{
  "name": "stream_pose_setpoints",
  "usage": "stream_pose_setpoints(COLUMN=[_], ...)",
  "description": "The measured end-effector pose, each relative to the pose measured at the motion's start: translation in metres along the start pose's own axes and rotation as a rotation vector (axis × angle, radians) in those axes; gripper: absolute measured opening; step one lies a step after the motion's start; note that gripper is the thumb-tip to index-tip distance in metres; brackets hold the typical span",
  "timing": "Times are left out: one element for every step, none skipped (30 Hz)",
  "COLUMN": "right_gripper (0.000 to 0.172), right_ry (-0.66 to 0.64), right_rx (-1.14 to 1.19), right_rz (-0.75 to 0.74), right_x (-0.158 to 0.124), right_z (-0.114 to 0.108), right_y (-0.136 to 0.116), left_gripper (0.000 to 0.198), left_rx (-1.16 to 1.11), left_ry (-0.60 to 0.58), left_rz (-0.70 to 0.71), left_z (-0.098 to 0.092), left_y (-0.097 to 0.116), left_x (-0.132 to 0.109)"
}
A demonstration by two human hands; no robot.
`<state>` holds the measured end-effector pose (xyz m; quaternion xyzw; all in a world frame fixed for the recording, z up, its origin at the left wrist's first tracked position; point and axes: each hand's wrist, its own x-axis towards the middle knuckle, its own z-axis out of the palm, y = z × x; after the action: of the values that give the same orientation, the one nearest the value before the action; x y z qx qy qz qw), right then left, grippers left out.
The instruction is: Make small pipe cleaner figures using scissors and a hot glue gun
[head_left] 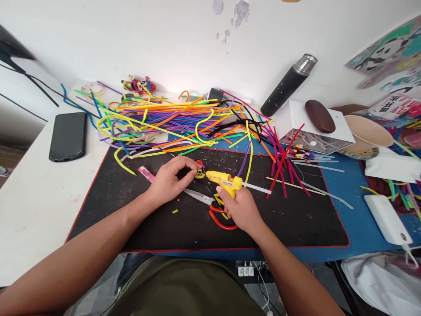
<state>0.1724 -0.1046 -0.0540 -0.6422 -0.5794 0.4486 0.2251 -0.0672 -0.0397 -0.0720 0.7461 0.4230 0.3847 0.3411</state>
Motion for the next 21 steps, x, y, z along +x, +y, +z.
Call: stream_pose_setpoints(right_gripper=[0.051,0.051,0.051,0.05,0.05,0.049,0.049,0.049,0.048,0.048,0.048,0.048,0.048,0.048,0.048,0.047,0.047,0.047,0.047,0.047,0.047], right_ry=[0.0,0.0,0.0,-0.002,-0.004,-0.004,-0.004,-0.002,0.0,0.001,0.001,0.001,0.001,0.003,0.004,0.006,0.007,0.007,0.006,0.005,0.004], right_rx=[0.0,-0.001,-0.003,-0.004,-0.006,-0.007,-0.006,-0.005,-0.005,-0.005,-0.006,-0.008,-0.01,-0.011,-0.01,-0.009,-0.008,-0.007,-0.008,-0.01,-0.011], right_rz=[0.001,0.002,0.002,0.002,0.002,0.0,-0.004,-0.007,-0.009,-0.011,-0.011,-0.01,-0.009,-0.008,-0.008,-0.008,-0.008,-0.007,-0.006,-0.005,-0.005], right_x=[0.0001,0.0002,0.0003,0.0003,0.0003,0.0002,0.0001,0.0,-0.0001,-0.0003,-0.0004,-0.0005,-0.0007,-0.0008,-0.0008,-0.0009,-0.0009,-0.0009,-0.001,-0.001,-0.001], right_z=[0.0002,0.0003,0.0004,0.0003,0.0002,0.0,-0.0002,-0.0004,-0.0007,-0.0008,-0.0009,-0.001,-0.0009,-0.0009,-0.0007,-0.0006,-0.0006,-0.0005,-0.0004,-0.0004,-0.0004], right_y=[0.0002,0.0003,0.0002,-0.0001,-0.0006,-0.0012,-0.0019,-0.0026,-0.0032,-0.0038,-0.0042,-0.0044,-0.0045,-0.0044,-0.0042,-0.0039,-0.0036,-0.0033,-0.0031,-0.0029,-0.0028], left_gripper=[0.011,0.011,0.011,0.011,0.011,0.011,0.011,0.011,0.01,0.01,0.01,0.01,0.01,0.01,0.01,0.01,0.01,0.01,0.01,0.009,0.009], left_rx=[-0.001,-0.003,-0.004,-0.004,-0.005,-0.005,-0.004,-0.003,-0.002,-0.002,-0.003,-0.003,-0.002,-0.001,0.0,0.001,0.001,0.001,0.0,0.0,0.001], left_ry=[0.001,0.002,0.003,0.003,0.003,0.003,0.002,0.002,0.002,0.002,0.002,0.002,0.002,0.003,0.004,0.005,0.005,0.004,0.003,0.002,0.0], left_rz=[0.002,0.003,0.002,0.0,-0.002,-0.003,-0.004,-0.004,-0.003,-0.001,0.001,0.003,0.004,0.006,0.007,0.008,0.008,0.009,0.01,0.011,0.01], left_z=[0.0001,0.0001,0.0002,0.0002,0.0002,0.0002,0.0002,0.0002,0.0003,0.0004,0.0005,0.0006,0.0008,0.0008,0.0009,0.0009,0.0008,0.0007,0.0007,0.0006,0.0005], left_y=[0.0003,0.0006,0.0009,0.0013,0.0016,0.0018,0.0019,0.0018,0.0017,0.0015,0.0012,0.001,0.0008,0.0007,0.0006,0.0006,0.0006,0.0006,0.0005,0.0005,0.0004], left_x=[0.0001,0.0002,0.0003,0.0004,0.0005,0.0005,0.0006,0.0005,0.0005,0.0004,0.0003,0.0002,0.0002,0.0001,0.0001,0.0001,0.0001,0.0001,0.0001,0.0001,0.0002])
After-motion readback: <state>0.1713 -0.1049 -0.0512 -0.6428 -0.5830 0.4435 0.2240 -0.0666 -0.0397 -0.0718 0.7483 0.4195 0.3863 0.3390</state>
